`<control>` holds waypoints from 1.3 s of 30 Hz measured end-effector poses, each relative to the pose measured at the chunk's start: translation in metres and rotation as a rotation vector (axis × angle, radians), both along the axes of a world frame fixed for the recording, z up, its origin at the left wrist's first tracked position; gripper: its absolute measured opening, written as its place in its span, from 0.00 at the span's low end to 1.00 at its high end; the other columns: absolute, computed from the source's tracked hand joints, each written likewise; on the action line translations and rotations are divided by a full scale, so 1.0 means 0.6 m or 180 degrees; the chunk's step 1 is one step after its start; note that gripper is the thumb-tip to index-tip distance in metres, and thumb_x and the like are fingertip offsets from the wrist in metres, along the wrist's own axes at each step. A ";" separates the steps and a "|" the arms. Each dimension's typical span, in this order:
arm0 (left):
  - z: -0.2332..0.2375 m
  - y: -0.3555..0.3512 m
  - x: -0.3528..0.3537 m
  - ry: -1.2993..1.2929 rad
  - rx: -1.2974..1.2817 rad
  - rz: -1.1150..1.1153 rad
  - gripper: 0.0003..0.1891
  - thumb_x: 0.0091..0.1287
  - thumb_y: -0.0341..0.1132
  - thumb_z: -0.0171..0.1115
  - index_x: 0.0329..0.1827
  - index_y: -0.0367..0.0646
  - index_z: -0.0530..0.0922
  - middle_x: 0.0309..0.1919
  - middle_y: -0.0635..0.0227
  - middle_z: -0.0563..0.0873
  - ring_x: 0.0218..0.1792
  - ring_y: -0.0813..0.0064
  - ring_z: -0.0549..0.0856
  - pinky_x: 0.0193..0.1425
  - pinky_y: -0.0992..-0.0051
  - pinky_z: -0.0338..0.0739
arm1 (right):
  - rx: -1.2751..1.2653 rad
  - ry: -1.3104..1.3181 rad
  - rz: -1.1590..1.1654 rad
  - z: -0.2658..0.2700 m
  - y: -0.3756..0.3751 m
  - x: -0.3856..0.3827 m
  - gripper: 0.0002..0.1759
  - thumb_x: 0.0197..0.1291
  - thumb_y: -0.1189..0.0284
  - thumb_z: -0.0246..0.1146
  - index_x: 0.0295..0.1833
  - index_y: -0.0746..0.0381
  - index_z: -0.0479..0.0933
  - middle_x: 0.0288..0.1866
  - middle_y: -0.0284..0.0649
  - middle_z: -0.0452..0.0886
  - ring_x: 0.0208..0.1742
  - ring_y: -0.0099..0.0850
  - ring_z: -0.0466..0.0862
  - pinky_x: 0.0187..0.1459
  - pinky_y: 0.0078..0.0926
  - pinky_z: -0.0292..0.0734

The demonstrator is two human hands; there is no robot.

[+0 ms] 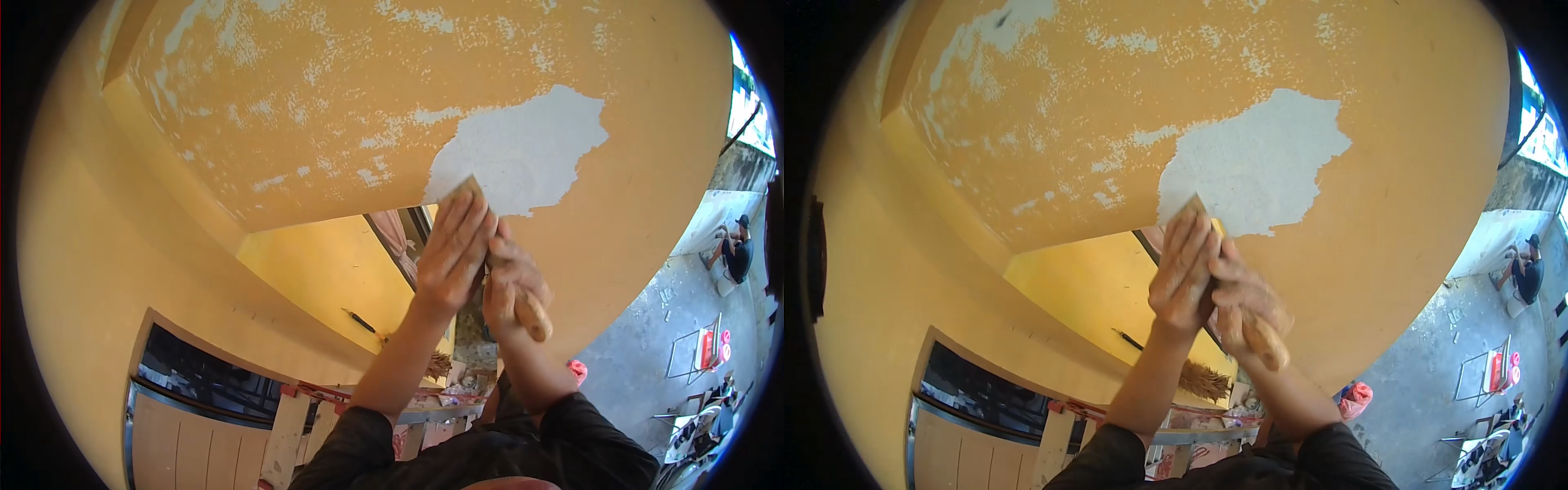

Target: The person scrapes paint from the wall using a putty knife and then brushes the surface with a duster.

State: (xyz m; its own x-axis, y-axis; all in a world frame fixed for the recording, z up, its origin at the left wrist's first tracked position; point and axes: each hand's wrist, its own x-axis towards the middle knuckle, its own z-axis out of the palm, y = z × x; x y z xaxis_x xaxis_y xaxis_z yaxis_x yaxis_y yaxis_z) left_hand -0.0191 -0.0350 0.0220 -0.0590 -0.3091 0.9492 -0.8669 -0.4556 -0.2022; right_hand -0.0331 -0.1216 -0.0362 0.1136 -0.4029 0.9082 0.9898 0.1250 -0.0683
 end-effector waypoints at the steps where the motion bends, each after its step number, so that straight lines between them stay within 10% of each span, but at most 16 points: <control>1: -0.017 0.000 -0.013 0.0157 -0.0067 -0.0012 0.12 0.65 0.26 0.59 0.49 0.29 0.80 0.53 0.48 0.82 0.59 0.47 0.79 0.63 0.50 0.72 | 0.0178 0.0144 0.0026 -0.011 0.009 -0.019 0.05 0.65 0.74 0.59 0.38 0.66 0.74 0.54 0.59 0.77 0.65 0.52 0.72 0.67 0.52 0.62; 14: -0.247 0.087 -0.101 0.1664 -0.0469 0.0638 0.15 0.64 0.27 0.60 0.53 0.31 0.78 0.56 0.48 0.80 0.60 0.50 0.78 0.65 0.52 0.70 | -0.0692 0.1872 0.0374 -0.129 0.058 -0.136 0.09 0.54 0.84 0.62 0.41 0.65 0.78 0.50 0.50 0.81 0.61 0.47 0.77 0.65 0.41 0.68; 39: -0.310 0.065 -0.245 0.1795 -0.1217 0.0678 0.18 0.62 0.28 0.60 0.55 0.32 0.76 0.57 0.50 0.79 0.60 0.52 0.78 0.66 0.54 0.70 | -0.1617 0.2249 -0.0212 -0.155 0.059 -0.275 0.06 0.56 0.84 0.62 0.39 0.64 0.79 0.54 0.49 0.78 0.60 0.44 0.77 0.62 0.37 0.69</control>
